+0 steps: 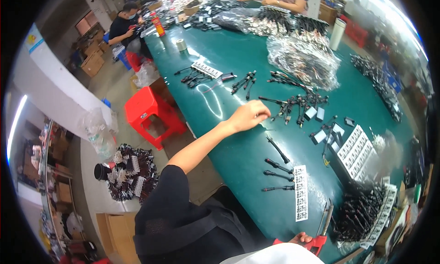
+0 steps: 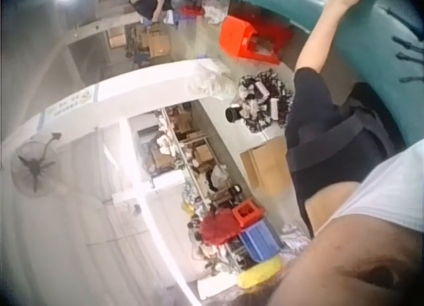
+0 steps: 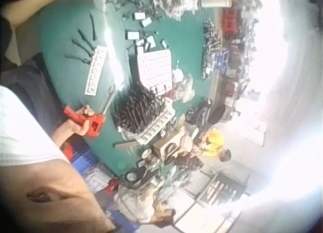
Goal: The person solders wires onto small electrical components using a soldering gun and soldering wire.
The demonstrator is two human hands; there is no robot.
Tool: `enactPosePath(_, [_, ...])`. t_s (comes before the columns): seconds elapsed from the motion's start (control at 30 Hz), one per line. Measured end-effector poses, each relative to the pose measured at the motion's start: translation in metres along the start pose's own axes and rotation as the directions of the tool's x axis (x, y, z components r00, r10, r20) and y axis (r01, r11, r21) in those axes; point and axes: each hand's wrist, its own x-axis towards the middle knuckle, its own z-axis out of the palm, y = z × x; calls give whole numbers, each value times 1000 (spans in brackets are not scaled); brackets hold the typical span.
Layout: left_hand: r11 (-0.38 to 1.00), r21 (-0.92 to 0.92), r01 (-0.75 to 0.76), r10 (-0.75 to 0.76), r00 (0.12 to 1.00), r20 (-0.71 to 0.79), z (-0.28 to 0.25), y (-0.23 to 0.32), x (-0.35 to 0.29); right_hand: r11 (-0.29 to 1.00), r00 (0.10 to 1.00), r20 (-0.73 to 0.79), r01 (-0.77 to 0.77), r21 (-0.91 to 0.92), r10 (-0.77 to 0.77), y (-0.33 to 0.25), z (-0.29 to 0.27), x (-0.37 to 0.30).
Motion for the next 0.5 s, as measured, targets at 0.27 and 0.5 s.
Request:
enactPosePath(0.27, [965,-88,246,-252,965,-73,-59,-6,-48,999,997,-64,-38,30,40,-5,-9,1])
enactPosePath(0.5, [950,-93,298,-178,271,-946,-251,-110,-95,977,899,422,-181,112,118,22,-18,38])
